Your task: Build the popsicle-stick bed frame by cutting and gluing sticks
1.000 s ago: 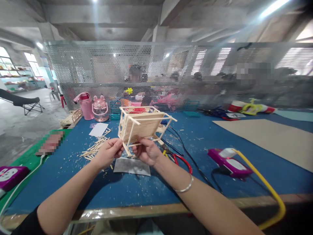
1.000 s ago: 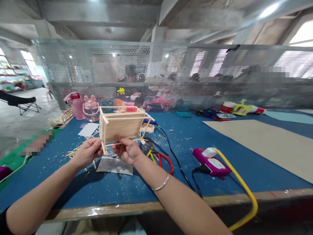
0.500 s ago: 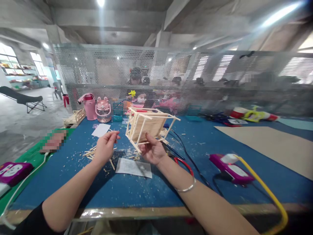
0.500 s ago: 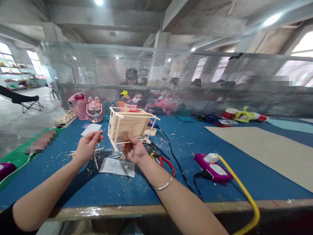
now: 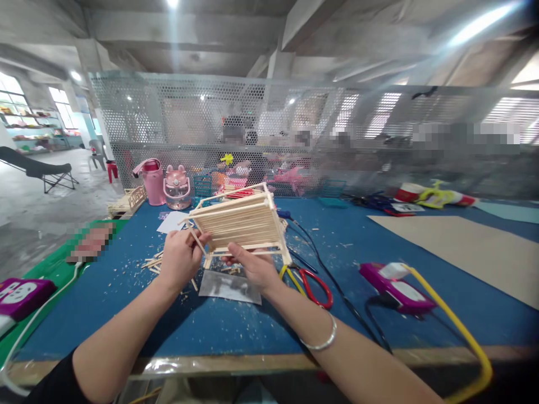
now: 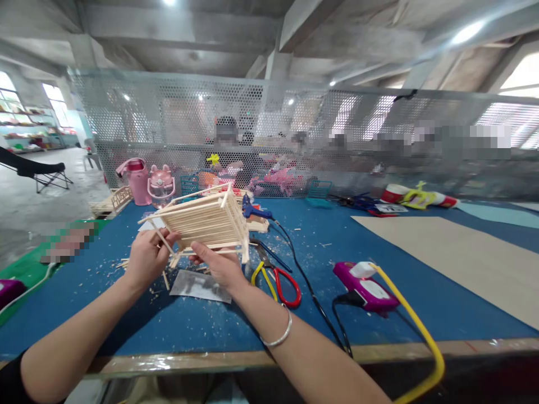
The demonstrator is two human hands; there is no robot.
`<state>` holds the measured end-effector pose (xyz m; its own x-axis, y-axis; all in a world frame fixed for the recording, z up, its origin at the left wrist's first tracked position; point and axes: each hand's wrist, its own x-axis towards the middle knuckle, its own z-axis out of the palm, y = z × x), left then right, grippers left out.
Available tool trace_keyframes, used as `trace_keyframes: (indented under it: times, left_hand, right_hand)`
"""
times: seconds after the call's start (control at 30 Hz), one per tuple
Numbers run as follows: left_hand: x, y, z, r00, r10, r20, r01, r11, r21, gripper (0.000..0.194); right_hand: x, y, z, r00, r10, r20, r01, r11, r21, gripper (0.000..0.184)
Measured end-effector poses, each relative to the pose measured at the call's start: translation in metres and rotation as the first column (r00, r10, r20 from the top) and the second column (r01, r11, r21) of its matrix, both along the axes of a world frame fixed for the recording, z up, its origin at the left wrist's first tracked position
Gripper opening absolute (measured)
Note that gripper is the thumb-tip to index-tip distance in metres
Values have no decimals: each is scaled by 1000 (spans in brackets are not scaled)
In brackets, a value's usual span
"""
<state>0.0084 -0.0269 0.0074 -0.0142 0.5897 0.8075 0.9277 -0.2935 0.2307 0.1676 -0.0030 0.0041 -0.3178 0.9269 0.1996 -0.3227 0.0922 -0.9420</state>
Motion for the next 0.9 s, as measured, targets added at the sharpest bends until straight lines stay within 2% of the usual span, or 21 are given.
trace_keyframes:
  times: [0.1,0.17,0.4,0.5,0.6,0.67,0.73,0.8,0.83,0.9]
  left_hand:
    - [-1,0,1,997,-29,-69,33,998,62,28]
    - [-2,-1,2,996,-60,-61,65,993,95,29]
    - [0,-5,6,962,-238,133,233,971,47,35]
    - [0,-4,7,886,-264,381,286,958,-2,37]
    - [-5,2,9,747,-170,642,208,978,17,36]
    - [-10,6,9,691,-169,703,162,984,77,28]
    - [-12,8,8,725,-237,646,207,971,123,22]
    - [-12,7,6,825,-280,491,270,958,92,23]
    - [-11,6,5,878,-272,394,273,960,55,22]
    - [-9,4,4,952,-200,231,207,978,-7,20]
  right_hand:
    - [-1,-5,2,1000,-6,14,6,1000,26,32]
    - [-2,-6,2,1000,15,2,-15,1000,-2,34]
    - [-4,-4,2,982,31,-184,-65,981,-183,42]
    - [-3,-4,6,974,38,-224,-95,965,-246,43]
    - [-2,-3,9,968,27,-251,-94,961,-260,43]
    - [-2,-2,8,967,14,-256,-77,967,-241,42]
    - [-2,-2,6,971,2,-238,-53,977,-207,41]
    - [-3,-2,3,980,-1,-197,-31,986,-163,43]
    - [-2,-3,3,986,-2,-166,-21,990,-139,44]
    - [-2,-5,3,997,1,-81,-7,997,-74,42]
